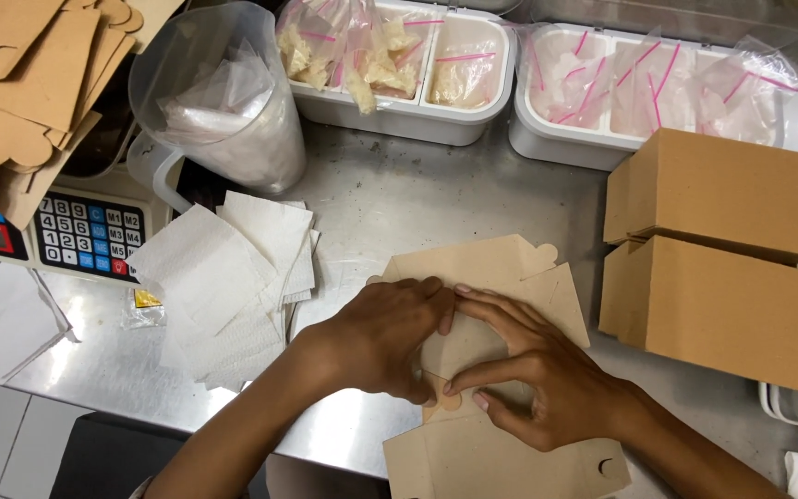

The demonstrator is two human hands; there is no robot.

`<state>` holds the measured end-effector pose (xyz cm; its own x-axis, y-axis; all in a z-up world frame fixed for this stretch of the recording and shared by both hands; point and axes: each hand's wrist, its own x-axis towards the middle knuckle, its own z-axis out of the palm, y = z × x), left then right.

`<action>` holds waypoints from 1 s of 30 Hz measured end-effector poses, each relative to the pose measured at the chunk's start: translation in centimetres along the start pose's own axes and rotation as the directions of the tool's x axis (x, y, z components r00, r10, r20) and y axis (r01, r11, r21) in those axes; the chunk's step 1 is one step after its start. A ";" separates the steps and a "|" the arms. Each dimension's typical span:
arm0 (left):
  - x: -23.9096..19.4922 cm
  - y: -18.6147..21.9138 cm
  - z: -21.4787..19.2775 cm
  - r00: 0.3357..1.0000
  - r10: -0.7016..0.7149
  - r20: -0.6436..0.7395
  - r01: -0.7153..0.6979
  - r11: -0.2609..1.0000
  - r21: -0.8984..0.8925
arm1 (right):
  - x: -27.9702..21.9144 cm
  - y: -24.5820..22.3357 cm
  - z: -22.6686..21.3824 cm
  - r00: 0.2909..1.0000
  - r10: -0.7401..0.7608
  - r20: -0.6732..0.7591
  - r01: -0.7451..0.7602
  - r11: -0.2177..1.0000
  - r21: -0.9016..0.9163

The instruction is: The person assembles flat cardboard box blanks on a stainless steel countertop. They fold the side flaps and tuck tabs into slots to form the box shape, repeating the process for several units.

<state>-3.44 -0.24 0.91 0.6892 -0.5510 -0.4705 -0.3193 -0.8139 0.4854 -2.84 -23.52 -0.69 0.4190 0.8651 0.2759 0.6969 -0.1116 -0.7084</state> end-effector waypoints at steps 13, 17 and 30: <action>-0.1 -0.3 0.1 1.000 0.018 0.019 -0.018 1.000 -0.014 | 0.1 0.1 0.2 0.999 0.031 0.007 -0.031 1.000 -0.003; -0.1 -1.3 -0.4 0.995 0.098 -0.015 -0.099 0.990 -0.097 | 0.0 0.2 0.2 1.000 0.018 0.004 -0.018 1.000 -0.012; -0.1 -1.1 -1.0 0.999 0.046 0.024 -0.044 0.993 -0.106 | -0.1 0.0 0.1 1.000 -0.002 -0.014 0.002 1.000 -0.003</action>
<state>-2.52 0.87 1.17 0.6581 -0.5924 -0.4647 -0.2784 -0.7649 0.5808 -2.93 -23.60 -0.81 0.4263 0.8581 0.2864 0.6992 -0.1117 -0.7062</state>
